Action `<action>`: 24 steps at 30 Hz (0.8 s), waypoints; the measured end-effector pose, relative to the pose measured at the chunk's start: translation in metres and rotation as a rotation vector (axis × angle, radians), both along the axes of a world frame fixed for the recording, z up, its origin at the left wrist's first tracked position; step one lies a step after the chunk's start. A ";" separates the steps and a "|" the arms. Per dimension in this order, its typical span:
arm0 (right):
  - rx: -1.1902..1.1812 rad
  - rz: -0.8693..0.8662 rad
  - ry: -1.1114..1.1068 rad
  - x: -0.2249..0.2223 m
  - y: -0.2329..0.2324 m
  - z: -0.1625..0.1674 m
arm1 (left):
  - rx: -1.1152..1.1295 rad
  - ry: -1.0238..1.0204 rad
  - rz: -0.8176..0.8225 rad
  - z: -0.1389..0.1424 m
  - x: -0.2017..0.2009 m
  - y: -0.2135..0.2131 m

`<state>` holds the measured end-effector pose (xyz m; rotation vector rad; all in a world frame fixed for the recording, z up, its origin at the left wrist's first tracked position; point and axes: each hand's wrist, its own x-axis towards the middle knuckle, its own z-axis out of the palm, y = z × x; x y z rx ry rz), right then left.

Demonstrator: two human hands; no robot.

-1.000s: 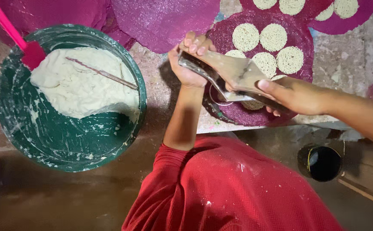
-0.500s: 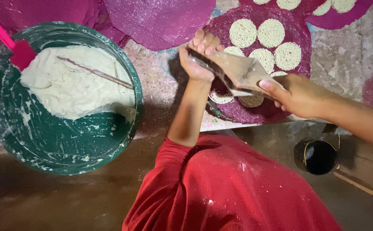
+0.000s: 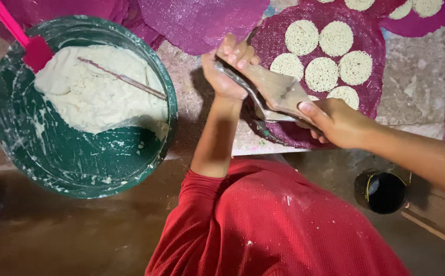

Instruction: The person scoops rice dough from a green basin into a handheld wooden press and squeezes the press to extrude round rice cakes onto pink mats, arranging the finished cakes in rows and refilling the press with more dough.

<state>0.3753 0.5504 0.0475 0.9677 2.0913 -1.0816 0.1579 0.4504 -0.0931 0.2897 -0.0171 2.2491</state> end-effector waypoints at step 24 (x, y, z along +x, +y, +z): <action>0.103 0.080 0.657 0.041 0.013 -0.048 | -0.386 0.190 -0.040 0.030 -0.014 -0.017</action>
